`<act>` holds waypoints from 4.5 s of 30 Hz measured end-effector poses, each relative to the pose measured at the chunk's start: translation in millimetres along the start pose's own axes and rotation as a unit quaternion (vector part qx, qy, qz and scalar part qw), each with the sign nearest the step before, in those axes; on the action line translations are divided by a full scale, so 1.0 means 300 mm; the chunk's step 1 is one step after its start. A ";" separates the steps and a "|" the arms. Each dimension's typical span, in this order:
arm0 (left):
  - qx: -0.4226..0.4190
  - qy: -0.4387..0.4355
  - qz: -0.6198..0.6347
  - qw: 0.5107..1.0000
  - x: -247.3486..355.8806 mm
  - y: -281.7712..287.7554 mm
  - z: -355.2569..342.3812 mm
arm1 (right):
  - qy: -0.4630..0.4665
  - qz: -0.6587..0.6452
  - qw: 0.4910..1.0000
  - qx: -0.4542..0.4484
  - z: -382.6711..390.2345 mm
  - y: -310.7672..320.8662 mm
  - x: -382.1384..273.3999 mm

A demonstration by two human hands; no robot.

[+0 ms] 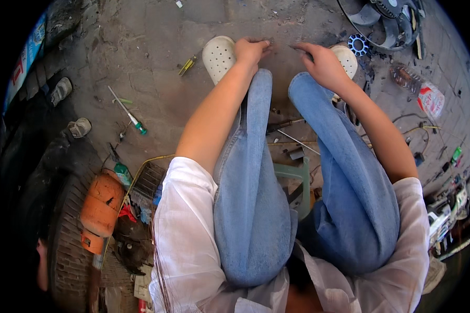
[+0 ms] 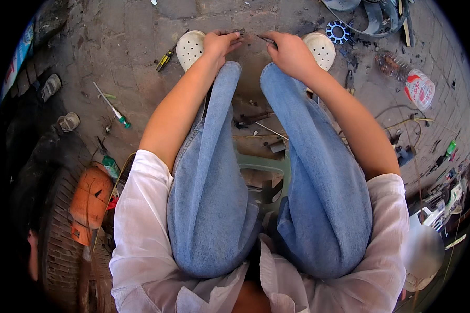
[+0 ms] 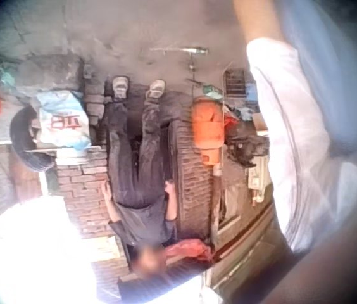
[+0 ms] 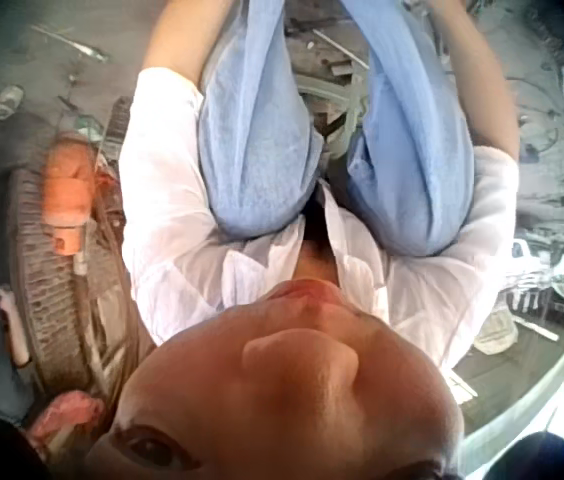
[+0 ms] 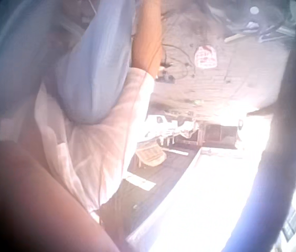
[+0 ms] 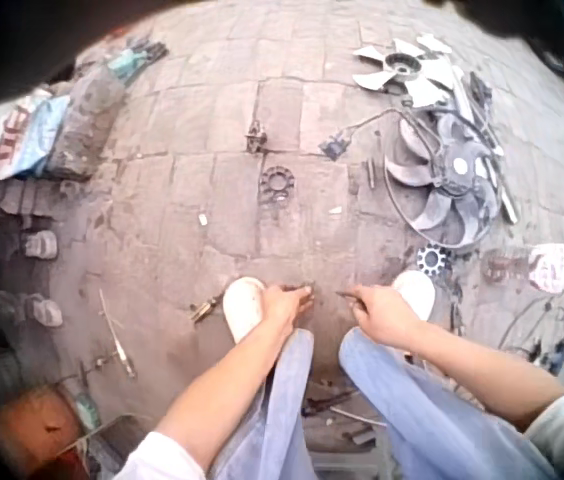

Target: The person sits on a low stool in a cluttered workshop, using a hammer and pliers to work on small metal gears and mechanical components. They repeatedly strike the parts with the hammer and use pliers to adjust or remove small pieces, occasionally inspecting the components closely.

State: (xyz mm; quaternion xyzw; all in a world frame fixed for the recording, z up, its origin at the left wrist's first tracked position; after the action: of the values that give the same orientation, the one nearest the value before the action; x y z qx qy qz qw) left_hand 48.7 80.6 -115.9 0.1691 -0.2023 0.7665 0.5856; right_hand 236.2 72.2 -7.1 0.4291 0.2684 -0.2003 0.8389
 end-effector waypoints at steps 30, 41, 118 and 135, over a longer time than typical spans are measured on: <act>0.122 -0.105 -0.088 0.983 -0.135 0.011 -0.075 | -0.060 0.061 0.996 0.030 -0.067 -0.205 -0.017; 0.149 -0.057 -0.066 0.985 -0.117 0.003 -0.059 | -0.025 0.230 0.972 -0.029 -0.042 -0.218 -0.081; 0.070 -0.004 0.146 0.987 -0.067 0.000 -0.013 | -0.083 0.010 0.995 0.054 -0.061 -0.176 0.016; 0.099 -0.018 0.154 0.983 -0.072 -0.004 -0.013 | -0.064 0.053 0.995 0.058 -0.068 -0.205 -0.006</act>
State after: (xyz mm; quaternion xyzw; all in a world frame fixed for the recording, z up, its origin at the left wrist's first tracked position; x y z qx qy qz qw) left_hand 55.3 65.0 -129.8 0.2068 -0.1593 0.8605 0.4375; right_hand 194.1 55.4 -53.7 0.4768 0.1788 -0.1981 0.8375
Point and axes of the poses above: each hand's wrist, its own z-axis away from the middle knuckle, its own y-axis out of the back of the hand, x = y × z, the point moved 4 cm from there along -z, towards the middle knuckle, and after that the axes turned 5 degrees about z, right-handed, at the moved point
